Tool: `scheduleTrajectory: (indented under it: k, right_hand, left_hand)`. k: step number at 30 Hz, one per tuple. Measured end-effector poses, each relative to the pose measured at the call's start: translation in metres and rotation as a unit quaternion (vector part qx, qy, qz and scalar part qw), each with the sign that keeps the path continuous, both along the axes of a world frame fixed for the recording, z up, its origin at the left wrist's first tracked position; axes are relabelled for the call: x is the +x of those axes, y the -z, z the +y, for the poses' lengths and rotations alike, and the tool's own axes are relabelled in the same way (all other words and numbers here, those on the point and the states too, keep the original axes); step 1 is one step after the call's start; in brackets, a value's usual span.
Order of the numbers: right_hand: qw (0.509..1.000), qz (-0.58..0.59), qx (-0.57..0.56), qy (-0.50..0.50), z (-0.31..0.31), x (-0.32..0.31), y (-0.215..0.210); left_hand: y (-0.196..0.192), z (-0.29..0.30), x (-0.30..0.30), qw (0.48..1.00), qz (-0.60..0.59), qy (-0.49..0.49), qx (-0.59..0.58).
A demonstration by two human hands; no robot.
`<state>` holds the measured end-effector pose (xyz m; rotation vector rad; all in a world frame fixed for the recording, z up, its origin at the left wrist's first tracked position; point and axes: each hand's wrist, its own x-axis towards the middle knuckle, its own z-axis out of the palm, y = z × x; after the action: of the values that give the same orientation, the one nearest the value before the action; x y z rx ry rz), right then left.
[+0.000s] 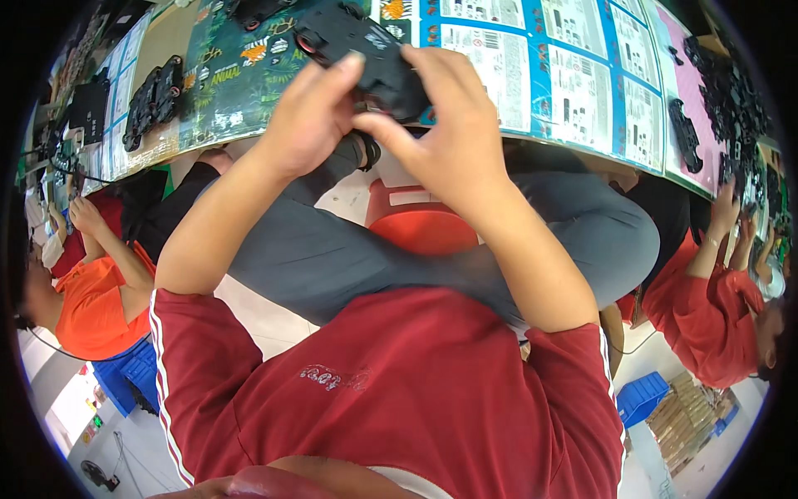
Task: The person assembles toy cars by fitting components onto toy car chassis and placing them on the table by hand.
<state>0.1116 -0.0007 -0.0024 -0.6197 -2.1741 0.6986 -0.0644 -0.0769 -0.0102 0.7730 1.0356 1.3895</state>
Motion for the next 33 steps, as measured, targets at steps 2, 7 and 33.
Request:
scheduleTrajectory:
  k: [2,7,33]
  right_hand:
    - [0.995,0.058,0.028,-0.08,0.001,-0.012,-0.003]
    - [0.996,0.061,0.056,-0.031,0.02,-0.006,0.003]
    - [1.0,0.004,-0.004,-0.018,0.079,-0.191,0.022]
  left_hand:
    - [-0.008,-0.01,-0.015,0.992,-0.045,-0.115,-0.016]
    - [-0.028,-0.041,-0.082,0.988,0.014,-0.156,0.004]
    - [-0.007,-0.296,-0.479,0.777,0.214,-0.535,-0.254]
